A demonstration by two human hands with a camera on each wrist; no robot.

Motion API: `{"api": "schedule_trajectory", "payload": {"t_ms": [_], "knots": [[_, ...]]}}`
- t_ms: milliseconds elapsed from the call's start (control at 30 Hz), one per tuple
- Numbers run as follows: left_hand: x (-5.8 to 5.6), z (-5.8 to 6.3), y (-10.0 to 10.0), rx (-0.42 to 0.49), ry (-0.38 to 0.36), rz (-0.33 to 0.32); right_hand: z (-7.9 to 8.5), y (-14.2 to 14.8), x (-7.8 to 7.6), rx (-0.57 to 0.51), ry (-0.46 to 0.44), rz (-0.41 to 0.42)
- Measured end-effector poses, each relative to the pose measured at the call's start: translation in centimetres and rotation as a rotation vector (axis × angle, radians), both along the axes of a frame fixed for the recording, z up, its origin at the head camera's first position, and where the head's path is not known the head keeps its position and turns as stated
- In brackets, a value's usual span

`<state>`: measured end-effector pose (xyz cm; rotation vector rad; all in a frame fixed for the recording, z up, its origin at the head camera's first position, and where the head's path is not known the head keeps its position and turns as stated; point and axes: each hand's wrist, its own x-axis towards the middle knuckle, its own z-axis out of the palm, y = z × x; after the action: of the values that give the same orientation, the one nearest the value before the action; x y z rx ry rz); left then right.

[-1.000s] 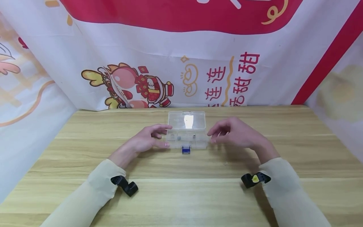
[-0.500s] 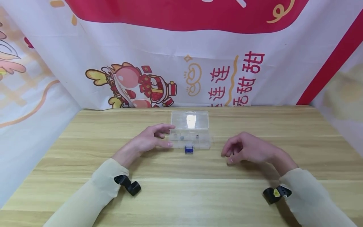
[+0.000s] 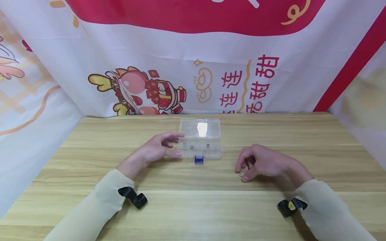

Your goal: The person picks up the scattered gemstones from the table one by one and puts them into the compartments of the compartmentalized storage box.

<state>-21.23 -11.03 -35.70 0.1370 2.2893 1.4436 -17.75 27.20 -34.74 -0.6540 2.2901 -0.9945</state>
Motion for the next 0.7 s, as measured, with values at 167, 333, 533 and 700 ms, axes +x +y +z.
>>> {"api": "schedule_trajectory", "payload": {"t_ms": [167, 333, 533, 700], "knots": [[0.09, 0.12, -0.01, -0.003, 0.001, 0.004, 0.17, -0.46, -0.05, 0.038, 0.007, -0.008], [-0.09, 0.01, 0.02, -0.005, 0.0, 0.001, 0.3, -0.65, 0.03, 0.05, 0.002, -0.016], [-0.11, 0.08, 0.01, -0.005, -0.001, 0.004, 0.4, -0.64, -0.01, 0.043, 0.017, -0.008], [0.0, 0.11, 0.01, -0.001, -0.003, 0.004, 0.26, -0.53, -0.07, 0.023, 0.051, -0.004]]}}
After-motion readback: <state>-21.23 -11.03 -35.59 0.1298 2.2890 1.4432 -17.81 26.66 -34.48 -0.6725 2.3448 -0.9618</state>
